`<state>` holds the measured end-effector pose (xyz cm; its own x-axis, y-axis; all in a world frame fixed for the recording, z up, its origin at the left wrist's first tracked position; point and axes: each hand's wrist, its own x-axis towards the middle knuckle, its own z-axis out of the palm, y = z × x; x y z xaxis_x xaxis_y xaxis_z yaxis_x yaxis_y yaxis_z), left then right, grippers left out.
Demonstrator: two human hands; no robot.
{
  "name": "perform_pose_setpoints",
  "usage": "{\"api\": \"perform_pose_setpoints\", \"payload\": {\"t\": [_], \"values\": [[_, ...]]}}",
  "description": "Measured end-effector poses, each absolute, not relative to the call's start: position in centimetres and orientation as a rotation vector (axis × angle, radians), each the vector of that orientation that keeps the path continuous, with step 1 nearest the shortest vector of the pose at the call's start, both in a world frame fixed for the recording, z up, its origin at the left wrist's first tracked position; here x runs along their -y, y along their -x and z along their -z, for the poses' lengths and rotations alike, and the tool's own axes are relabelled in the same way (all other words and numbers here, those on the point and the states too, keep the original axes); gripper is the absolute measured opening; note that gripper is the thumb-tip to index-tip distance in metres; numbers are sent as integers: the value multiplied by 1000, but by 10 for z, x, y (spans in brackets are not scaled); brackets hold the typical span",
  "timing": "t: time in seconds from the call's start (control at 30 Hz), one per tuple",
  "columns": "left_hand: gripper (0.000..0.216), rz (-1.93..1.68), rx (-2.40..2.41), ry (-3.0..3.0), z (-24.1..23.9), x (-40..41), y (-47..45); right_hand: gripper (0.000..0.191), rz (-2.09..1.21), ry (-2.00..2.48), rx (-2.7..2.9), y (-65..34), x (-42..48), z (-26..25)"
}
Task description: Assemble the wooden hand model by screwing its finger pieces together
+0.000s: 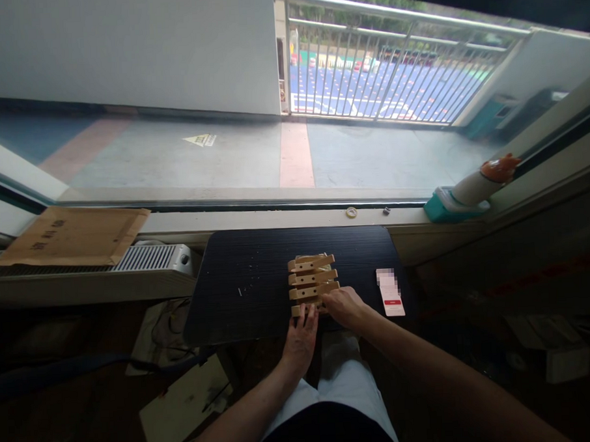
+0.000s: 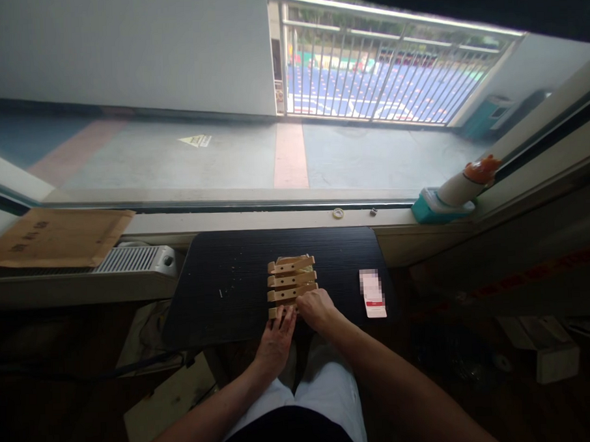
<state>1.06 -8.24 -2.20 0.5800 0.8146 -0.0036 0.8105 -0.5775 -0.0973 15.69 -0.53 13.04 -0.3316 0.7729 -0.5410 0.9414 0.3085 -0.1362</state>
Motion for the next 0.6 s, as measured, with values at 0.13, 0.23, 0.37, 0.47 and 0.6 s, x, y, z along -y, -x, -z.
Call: {"api": "perform_pose_setpoints", "payload": {"t": [0.13,0.23,0.37,0.47,0.6], "values": [[58,-95,1415,2727,21,83,-10,30,544,-1383,-2306,-156,7,-137],[56,-102,1409,2734,20,83,-10,31,544,-1338,-2320,-156,8,-134],[55,-98,1398,2725,20,83,-10,29,602,-1397,-2317,-157,8,-127],[56,-92,1401,2718,22,83,-10,27,641,-1479,-2275,-159,6,-125],[56,-92,1411,2729,24,83,-10,24,670,-1539,-2235,-160,3,-129]]}}
